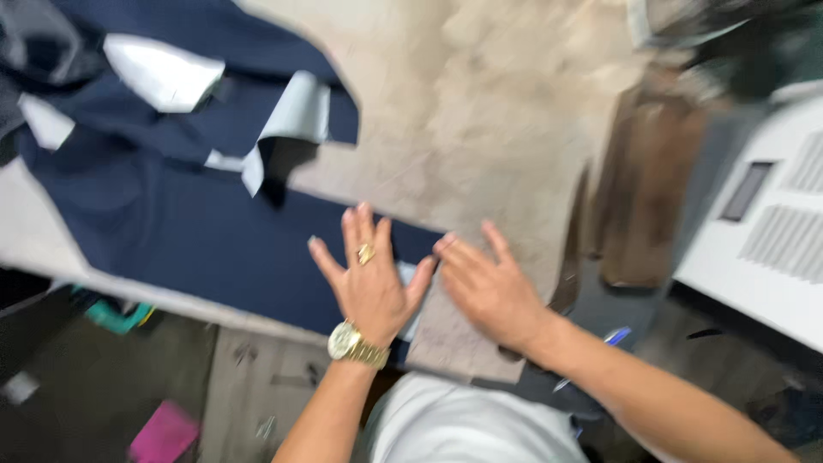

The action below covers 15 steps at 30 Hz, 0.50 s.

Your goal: The person prepares and irons fabric components for a suit jacket, aligning adhesive interfacing pieces onto the dark blue fabric before pressing them with a steam iron and using a wooden tailor's clapper to set the seams.

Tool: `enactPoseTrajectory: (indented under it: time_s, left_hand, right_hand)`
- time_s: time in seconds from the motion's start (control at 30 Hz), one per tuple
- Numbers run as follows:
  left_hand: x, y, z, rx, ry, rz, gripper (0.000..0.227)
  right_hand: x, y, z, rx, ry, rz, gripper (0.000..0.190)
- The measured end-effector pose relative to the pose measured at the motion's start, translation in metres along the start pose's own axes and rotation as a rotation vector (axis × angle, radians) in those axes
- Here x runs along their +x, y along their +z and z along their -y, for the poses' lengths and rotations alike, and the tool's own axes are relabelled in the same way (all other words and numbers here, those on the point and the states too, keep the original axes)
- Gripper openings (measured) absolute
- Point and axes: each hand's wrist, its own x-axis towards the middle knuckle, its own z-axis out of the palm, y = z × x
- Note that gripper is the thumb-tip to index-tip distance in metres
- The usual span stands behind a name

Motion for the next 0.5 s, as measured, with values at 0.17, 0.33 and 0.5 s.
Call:
enactPoseTrajectory:
  time_s: [0.17, 0.33, 0.5]
  left_hand:
    - [0.001, 0.008, -0.001, 0.028, 0.026, -0.047, 0.079]
    - [0.000, 0.004, -0.004, 0.083, -0.056, 0.005, 0.081]
    - [0.000, 0.002, -0.003, 0.079, -0.026, -0.070, 0.078]
  right_hand:
    - [0.038, -0.062, -0.075, -0.172, -0.145, -0.149, 0.021]
    - [0.090, -0.171, -0.187, -0.425, 0.242, -0.289, 0.028]
    - [0.112, -0.170, -0.314, -0.176, 0.556, -0.213, 0.026]
